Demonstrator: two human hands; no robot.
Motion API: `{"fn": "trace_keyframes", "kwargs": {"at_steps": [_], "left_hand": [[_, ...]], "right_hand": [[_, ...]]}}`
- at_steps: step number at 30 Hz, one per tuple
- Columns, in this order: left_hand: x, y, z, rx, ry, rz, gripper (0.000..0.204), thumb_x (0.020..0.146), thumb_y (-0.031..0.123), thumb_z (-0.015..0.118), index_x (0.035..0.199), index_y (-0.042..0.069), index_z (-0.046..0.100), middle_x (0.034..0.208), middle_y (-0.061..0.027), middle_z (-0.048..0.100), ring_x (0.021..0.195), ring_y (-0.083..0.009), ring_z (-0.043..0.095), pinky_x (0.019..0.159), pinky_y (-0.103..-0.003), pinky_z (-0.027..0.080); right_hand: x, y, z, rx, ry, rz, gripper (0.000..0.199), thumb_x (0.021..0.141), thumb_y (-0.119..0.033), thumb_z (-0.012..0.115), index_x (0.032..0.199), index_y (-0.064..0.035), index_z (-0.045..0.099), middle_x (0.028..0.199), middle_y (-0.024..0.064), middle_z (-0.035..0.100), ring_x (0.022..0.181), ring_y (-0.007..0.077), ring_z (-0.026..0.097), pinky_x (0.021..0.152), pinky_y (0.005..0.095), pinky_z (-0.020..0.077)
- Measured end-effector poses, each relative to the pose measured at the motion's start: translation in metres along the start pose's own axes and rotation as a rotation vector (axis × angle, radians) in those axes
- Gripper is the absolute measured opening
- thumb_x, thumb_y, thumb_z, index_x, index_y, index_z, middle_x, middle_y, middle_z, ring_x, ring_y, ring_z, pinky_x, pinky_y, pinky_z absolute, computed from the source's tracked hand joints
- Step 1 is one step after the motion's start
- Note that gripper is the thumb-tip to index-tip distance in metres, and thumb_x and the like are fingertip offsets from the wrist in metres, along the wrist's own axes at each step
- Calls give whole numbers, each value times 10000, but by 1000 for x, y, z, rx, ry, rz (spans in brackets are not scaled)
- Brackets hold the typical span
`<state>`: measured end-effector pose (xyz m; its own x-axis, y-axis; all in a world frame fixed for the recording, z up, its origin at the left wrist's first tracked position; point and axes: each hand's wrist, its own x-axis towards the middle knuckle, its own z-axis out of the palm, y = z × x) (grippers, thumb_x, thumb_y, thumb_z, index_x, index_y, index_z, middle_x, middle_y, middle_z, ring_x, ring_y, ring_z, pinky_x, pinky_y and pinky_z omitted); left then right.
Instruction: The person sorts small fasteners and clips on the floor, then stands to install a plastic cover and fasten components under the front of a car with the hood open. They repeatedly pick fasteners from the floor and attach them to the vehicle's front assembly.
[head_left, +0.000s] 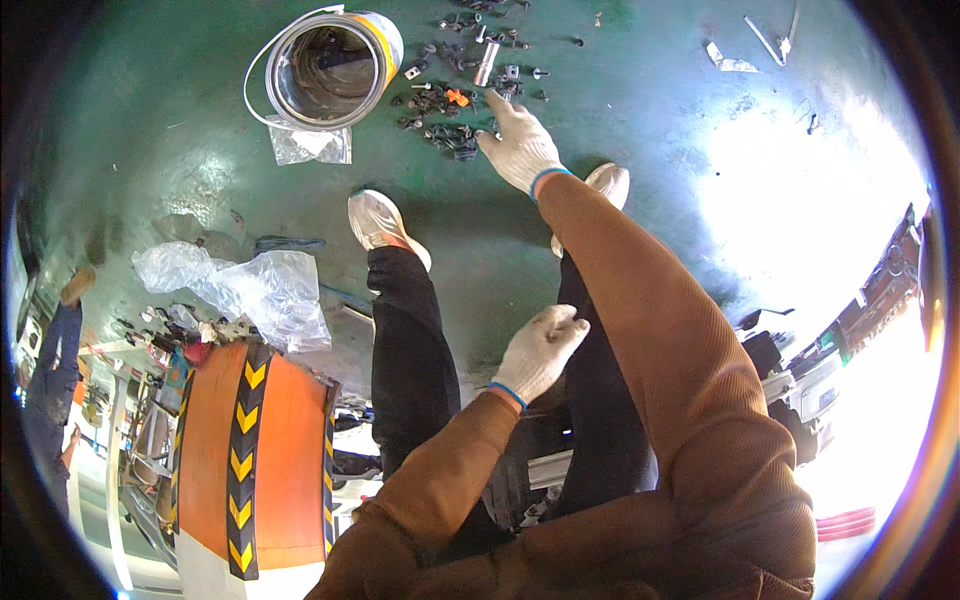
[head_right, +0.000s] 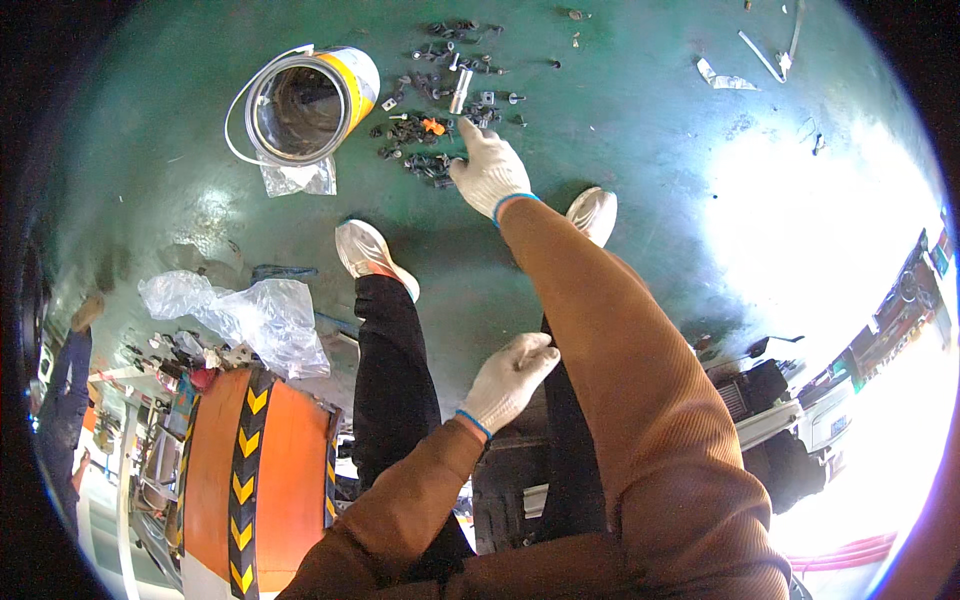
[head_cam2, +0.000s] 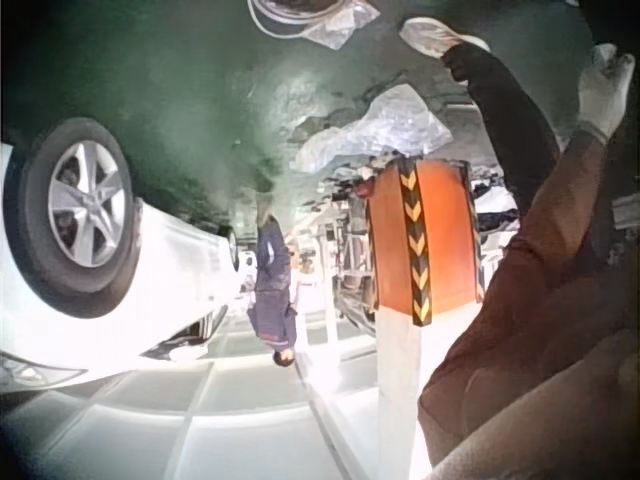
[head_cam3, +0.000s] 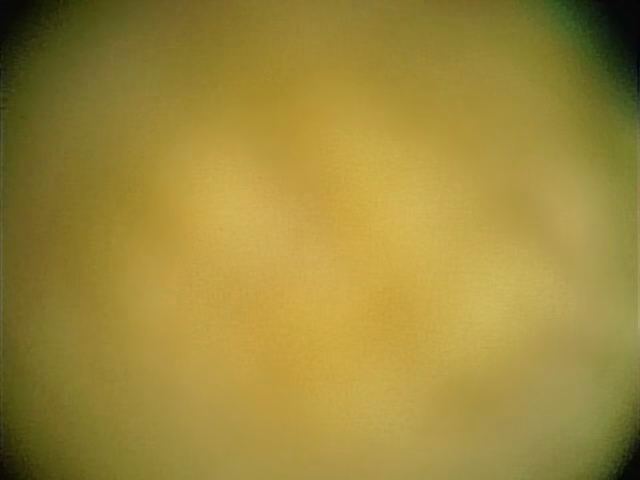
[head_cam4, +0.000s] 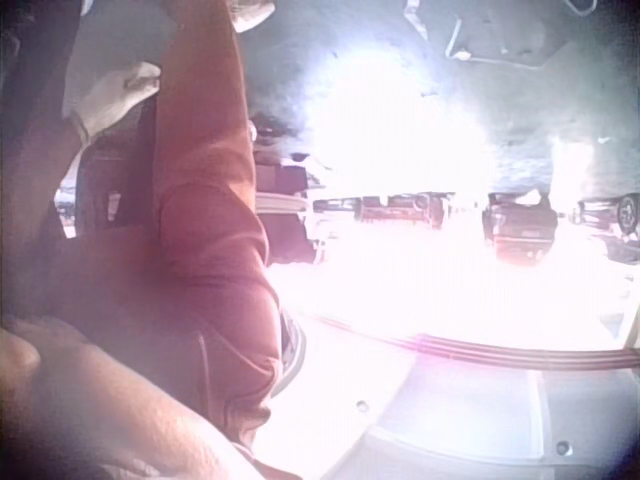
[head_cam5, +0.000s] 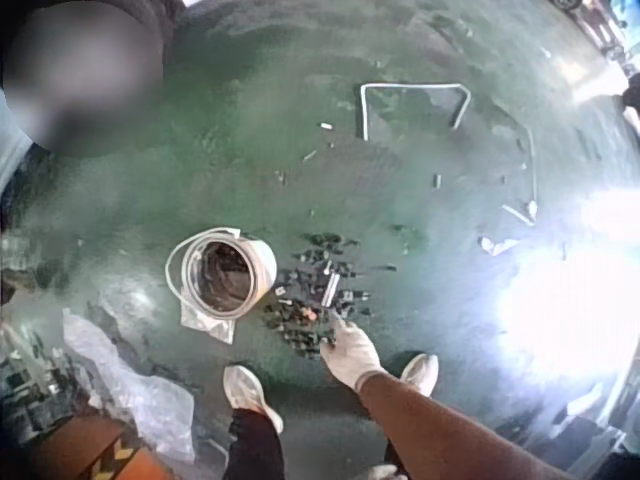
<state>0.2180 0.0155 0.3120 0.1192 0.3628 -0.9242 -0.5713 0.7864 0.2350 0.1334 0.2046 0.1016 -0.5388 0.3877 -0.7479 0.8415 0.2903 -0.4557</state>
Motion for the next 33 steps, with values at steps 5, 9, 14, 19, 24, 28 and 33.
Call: {"fn": "trace_keyframes", "kwargs": {"at_steps": [5, 9, 14, 19, 24, 28, 33], "left_hand": [[-2, 12, -4, -65, -88, -11, 589, 1137, 423, 712, 1478, -54, 647, 1347, -254, 779, 1213, -310, 775, 1066, -414, 593], [-1, 16, -7, -76, -88, 12, 621, 1144, 444, 701, 1489, -69, 639, 1368, -258, 771, 1228, -296, 769, 1082, -412, 589], [0, 15, -4, -140, -72, 41, 671, 1143, 476, 694, 1502, -86, 630, 1376, -273, 767, 1260, -333, 765, 1095, -423, 586], [3, 12, -6, -220, -16, 17, 662, 1144, 487, 686, 1486, -78, 648, 1395, -275, 763, 1279, -350, 760, 1114, -438, 576], [23, 11, -37, -577, 293, 38, 445, 1187, 362, 664, 1439, -5, 664, 1139, -84, 767, 1010, -137, 732, 912, -305, 606], [27, 12, -68, -749, 522, -17, 332, 1184, 286, 680, 1381, 19, 681, 1068, -44, 746, 942, -135, 723, 840, -303, 590], [22, 20, -71, -654, 480, -103, 282, 1163, 274, 712, 1251, 6, 707, 1058, -93, 771, 847, -156, 743, 763, -327, 620]], "right_hand": [[36, -23, 19, -293, 163, -76, 719, 965, -248, 748, 1652, -135, 567, 1437, 236, 689, 1274, 445, 674, 1099, 536, 584], [49, -18, 20, -344, 178, -69, 570, 973, -248, 720, 1527, -119, 706, 1358, 235, 726, 1242, 439, 695, 1083, 533, 589], [54, -6, 14, -274, 151, -133, 458, 989, -244, 676, 1411, -94, 774, 1213, 259, 772, 1139, 448, 741, 1032, 532, 601], [39, -4, 15, -70, 162, -193, 364, 974, -310, 733, 1240, -81, 827, 1138, 237, 795, 1083, 448, 759, 966, 527, 609], [-23, 7, 4, 105, -296, -31, 436, 977, -421, 792, 1207, -53, 820, 1189, 237, 803, 1170, 431, 767, 1002, 498, 605], [-101, 17, 2, 102, -551, -133, 529, 1030, -425, 774, 1374, -23, 750, 1264, 213, 799, 1199, 384, 770, 1065, 476, 591], [-152, 27, -7, 359, -598, 36, 496, 1079, -330, 744, 1432, 17, 707, 1283, 208, 794, 1216, 303, 772, 1087, 405, 593]]}}
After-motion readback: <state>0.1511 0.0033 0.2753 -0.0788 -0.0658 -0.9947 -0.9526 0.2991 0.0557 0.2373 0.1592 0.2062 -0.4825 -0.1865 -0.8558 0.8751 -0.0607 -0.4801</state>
